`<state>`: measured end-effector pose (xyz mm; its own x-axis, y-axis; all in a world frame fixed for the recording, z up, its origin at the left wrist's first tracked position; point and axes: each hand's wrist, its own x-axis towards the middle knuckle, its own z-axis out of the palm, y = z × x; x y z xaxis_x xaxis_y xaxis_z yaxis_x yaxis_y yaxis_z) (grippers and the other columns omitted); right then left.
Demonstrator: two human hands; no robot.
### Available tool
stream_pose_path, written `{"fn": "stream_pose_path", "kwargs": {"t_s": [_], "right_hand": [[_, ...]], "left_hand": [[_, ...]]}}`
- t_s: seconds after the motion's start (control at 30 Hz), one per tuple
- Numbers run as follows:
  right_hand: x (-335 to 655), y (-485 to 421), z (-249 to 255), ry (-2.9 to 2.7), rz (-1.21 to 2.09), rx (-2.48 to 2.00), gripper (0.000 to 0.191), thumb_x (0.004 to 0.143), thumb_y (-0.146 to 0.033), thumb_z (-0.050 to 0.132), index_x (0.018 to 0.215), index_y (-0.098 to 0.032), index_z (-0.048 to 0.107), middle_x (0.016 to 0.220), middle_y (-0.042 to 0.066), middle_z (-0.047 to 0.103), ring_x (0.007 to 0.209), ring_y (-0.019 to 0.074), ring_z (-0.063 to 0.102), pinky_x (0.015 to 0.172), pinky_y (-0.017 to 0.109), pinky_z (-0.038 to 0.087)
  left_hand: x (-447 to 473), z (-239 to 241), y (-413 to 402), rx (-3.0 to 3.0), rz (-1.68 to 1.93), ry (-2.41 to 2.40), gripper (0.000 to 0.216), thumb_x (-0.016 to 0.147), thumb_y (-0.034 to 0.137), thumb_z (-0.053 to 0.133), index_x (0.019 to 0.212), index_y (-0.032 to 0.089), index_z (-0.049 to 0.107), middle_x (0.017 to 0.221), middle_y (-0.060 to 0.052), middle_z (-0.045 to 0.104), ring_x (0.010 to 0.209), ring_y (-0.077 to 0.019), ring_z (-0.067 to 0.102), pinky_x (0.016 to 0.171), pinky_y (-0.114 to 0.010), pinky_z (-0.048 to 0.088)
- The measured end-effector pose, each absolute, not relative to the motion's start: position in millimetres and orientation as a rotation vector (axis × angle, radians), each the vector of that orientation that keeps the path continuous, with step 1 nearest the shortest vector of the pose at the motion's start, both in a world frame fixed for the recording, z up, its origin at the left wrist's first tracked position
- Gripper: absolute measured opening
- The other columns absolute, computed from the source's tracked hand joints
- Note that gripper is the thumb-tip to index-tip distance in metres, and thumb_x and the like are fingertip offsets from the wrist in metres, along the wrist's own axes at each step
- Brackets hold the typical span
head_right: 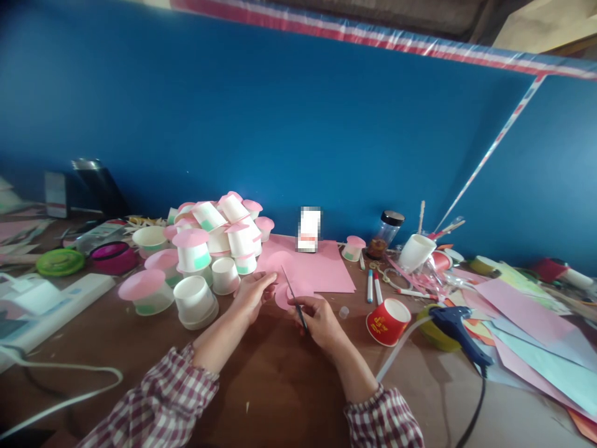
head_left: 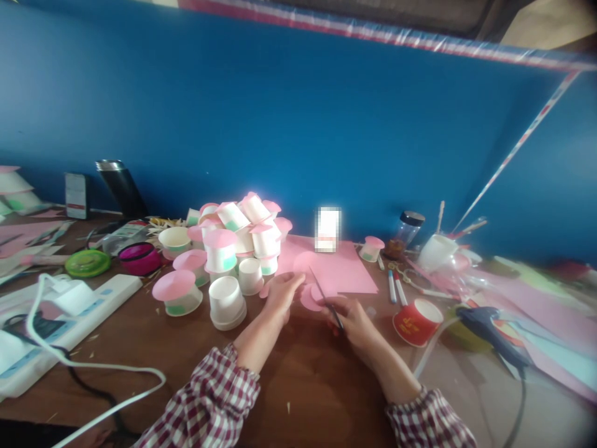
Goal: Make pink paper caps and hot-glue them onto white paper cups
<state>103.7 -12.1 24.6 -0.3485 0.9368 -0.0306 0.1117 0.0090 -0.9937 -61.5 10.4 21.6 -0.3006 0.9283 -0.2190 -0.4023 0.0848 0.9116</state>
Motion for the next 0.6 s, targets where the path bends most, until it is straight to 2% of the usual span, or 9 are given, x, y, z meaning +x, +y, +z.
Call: {"fn": "stream_pose_path", "kwargs": {"t_s": [0.23,0.43,0.6], "right_hand": [[103,-11,21,-1.564,1.417,-1.125,0.037,0.069,-0.041,0.07,0.093,-0.012,0.068,0.049,-0.006,0.046,0.041,0.0068,0.04,0.04,0.021,0.032],[111,-8,22,-1.667,1.505,-1.065,0.038,0.07,-0.039,0.07,0.096,-0.012,0.064,0.058,-0.002,0.056,0.049,0.0099,0.05,0.048,0.024,0.039],[129,-1,28,-1.686,1.554,-0.98,0.032,0.074,-0.04,0.069,0.091,-0.013,0.065,0.057,-0.002,0.054,0.049,0.0096,0.048,0.048,0.023,0.037]], "left_hand": [[-61,25,9,0.61,1.487,1.205,0.026,0.054,0.031,0.076,0.065,0.011,0.064,0.06,-0.001,0.06,0.052,-0.0061,0.053,0.049,-0.017,0.04],[-61,26,10,0.633,1.511,1.222,0.024,0.055,0.031,0.073,0.066,0.012,0.062,0.06,0.0,0.058,0.053,-0.0064,0.053,0.049,-0.017,0.042],[-64,27,12,0.724,1.524,1.28,0.021,0.06,0.032,0.068,0.065,0.013,0.062,0.061,-0.002,0.059,0.054,-0.0084,0.055,0.049,-0.018,0.044]]}}
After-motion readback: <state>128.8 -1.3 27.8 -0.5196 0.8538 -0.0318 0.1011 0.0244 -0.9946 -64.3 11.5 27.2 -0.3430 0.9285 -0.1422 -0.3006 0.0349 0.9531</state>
